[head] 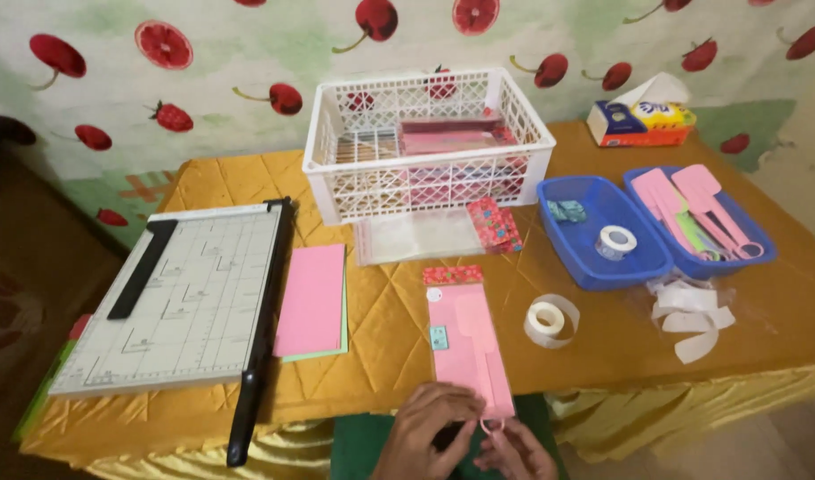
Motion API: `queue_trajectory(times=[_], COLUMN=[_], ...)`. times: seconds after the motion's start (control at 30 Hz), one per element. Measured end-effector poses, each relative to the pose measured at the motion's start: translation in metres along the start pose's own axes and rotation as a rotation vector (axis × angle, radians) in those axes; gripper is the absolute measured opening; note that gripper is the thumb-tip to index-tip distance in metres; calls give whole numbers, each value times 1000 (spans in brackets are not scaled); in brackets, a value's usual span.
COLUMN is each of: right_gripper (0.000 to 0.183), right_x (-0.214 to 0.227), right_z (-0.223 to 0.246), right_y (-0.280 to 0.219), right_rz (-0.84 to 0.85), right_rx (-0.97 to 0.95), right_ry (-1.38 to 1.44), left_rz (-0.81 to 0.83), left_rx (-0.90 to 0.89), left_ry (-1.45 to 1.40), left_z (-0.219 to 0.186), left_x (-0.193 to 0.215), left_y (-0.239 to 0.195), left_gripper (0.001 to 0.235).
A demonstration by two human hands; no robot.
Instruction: The person places pink paper slips into clear plastic sleeves, seals the sleeves with tape, and organizes the finished packages into a white plastic basket.
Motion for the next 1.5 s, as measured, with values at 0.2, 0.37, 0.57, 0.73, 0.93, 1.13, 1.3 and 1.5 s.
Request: queue_trajectory(times=[0.2, 0.37, 0.57, 0.73, 0.93, 1.13, 1.3, 1.5], right_gripper=[18, 22, 32, 34, 25, 27, 26, 17], right_x=[-15, -25, -45, -46, -31, -54, -49, -50], right_z=[30, 37, 73, 67, 43, 59, 29, 30], right_y=[-9, -16, -40, -30, -16, -31, -29, -26], right_rz=[-98, -104, -213, -233, -103, -113, -59, -16], right_rx=[-15, 43, 70, 60, 113, 240, 123, 141], right_ry=[-14, 21, -19, -11, 91, 187, 307, 279], left_rz=[36, 57, 27, 1, 16, 7, 52, 98], left_rx=[-21, -21, -70, -103, -94, -117, -36, -3], left_ry=[-2, -7, 2, 23, 34, 65, 100, 101], left_z=[0, -15, -13, -10, -1, -4, -6, -15], left_x=[1, 3, -1, -1, 1, 11, 14, 19], left_y=[-4, 1, -2, 1, -12, -15, -23, -19], left_gripper=[11, 11, 9, 10, 7, 5, 2, 7])
Point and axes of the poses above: each hand's wrist, its own y-axis towards the middle knuckle, its own x-axis out of the back of the hand, z = x × y, the point moved 4 cm from there along y, towards the middle knuckle, and after that the axes turned 10 degrees about -y, right-handed, at the moved point
